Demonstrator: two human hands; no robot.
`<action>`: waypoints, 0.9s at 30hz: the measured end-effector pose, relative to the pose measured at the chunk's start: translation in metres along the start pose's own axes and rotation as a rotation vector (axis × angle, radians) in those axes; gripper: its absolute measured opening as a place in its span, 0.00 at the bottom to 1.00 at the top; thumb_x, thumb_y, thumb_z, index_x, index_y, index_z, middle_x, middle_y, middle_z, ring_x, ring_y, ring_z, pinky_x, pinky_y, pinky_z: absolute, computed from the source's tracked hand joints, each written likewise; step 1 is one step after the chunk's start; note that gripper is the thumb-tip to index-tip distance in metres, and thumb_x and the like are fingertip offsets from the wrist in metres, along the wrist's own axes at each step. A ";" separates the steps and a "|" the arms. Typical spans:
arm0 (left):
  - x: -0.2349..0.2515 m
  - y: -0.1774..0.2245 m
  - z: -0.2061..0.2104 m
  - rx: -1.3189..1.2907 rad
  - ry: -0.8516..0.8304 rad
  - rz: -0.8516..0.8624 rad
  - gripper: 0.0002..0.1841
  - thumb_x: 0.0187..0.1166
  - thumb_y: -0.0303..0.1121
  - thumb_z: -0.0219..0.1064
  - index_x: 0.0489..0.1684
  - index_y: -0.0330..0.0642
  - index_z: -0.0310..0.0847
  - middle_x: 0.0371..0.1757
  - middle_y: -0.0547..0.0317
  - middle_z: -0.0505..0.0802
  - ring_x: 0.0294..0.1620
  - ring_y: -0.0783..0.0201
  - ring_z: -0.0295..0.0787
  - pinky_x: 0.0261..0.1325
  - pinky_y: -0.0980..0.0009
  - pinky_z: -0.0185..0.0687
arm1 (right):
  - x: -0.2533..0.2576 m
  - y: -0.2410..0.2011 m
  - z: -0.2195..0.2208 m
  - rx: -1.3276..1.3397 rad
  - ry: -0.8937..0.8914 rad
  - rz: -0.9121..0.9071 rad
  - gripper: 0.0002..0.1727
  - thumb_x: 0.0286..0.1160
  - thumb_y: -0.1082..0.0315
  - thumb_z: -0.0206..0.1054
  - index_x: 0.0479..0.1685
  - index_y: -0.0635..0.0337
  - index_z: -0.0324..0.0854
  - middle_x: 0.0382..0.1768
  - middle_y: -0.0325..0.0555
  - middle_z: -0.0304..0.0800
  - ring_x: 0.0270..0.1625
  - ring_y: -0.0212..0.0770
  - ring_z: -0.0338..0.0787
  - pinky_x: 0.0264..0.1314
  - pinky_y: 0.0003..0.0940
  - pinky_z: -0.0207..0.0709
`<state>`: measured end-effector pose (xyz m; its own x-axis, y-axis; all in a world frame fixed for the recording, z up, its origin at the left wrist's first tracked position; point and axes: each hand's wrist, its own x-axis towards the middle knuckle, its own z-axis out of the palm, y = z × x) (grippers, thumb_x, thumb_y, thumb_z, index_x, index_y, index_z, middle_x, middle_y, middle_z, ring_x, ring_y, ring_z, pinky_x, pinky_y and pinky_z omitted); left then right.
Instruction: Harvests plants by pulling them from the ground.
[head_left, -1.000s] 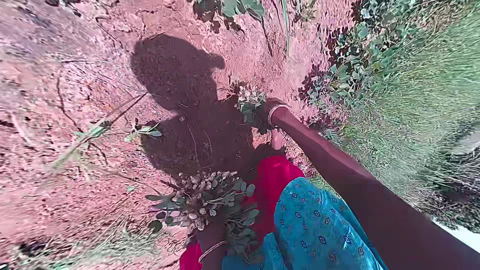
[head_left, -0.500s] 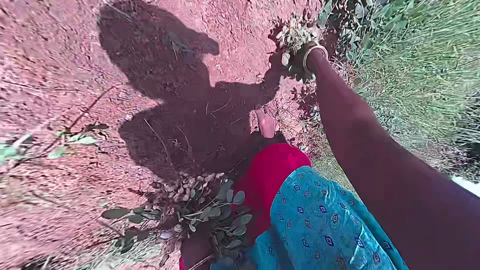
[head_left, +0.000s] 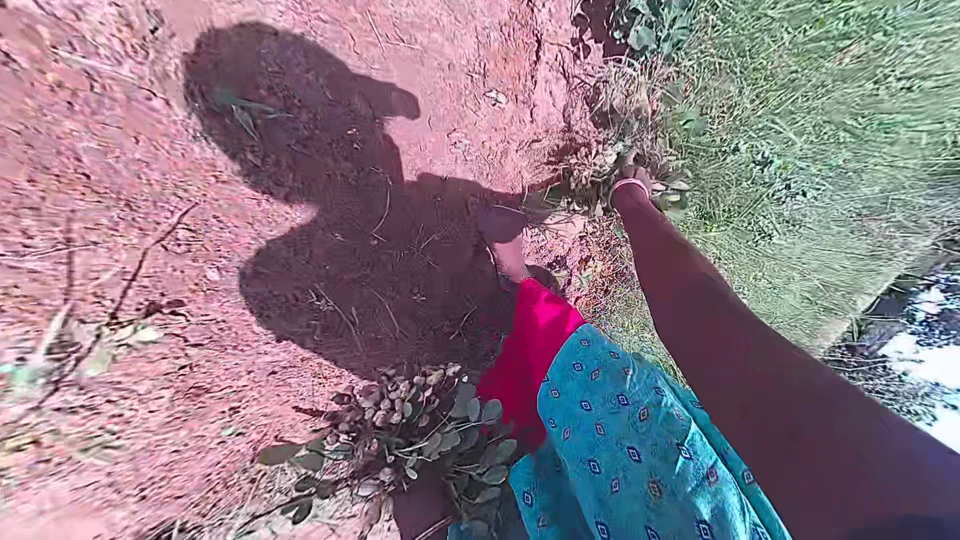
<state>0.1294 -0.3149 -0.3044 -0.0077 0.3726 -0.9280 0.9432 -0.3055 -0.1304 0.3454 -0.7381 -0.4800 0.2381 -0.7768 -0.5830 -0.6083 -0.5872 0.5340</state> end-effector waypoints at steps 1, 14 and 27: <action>0.005 -0.007 0.004 -0.086 0.033 0.005 0.27 0.80 0.25 0.66 0.76 0.19 0.65 0.69 0.30 0.82 0.69 0.51 0.80 0.75 0.57 0.72 | 0.003 0.004 0.002 -0.053 -0.044 -0.008 0.35 0.80 0.66 0.66 0.87 0.67 0.63 0.78 0.67 0.77 0.80 0.64 0.79 0.75 0.62 0.76; -0.026 0.037 -0.028 -0.028 0.135 0.057 0.28 0.84 0.33 0.67 0.78 0.22 0.68 0.73 0.27 0.82 0.75 0.42 0.78 0.80 0.47 0.67 | -0.178 -0.019 -0.015 0.221 -0.366 -0.179 0.20 0.87 0.64 0.61 0.68 0.68 0.82 0.69 0.68 0.85 0.73 0.67 0.84 0.70 0.68 0.76; -0.075 0.177 -0.029 -0.728 0.222 0.259 0.20 0.96 0.38 0.40 0.59 0.29 0.71 0.45 0.50 0.87 0.41 0.72 0.86 0.45 0.74 0.85 | -0.296 -0.028 -0.049 0.558 -0.613 -1.730 0.27 0.70 0.53 0.75 0.47 0.75 0.87 0.39 0.72 0.88 0.35 0.61 0.90 0.27 0.50 0.83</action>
<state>0.3069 -0.3712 -0.2478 0.2347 0.5572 -0.7965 0.8863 0.2138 0.4108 0.3295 -0.5025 -0.2920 0.5763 0.7357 -0.3559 -0.2035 -0.2926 -0.9343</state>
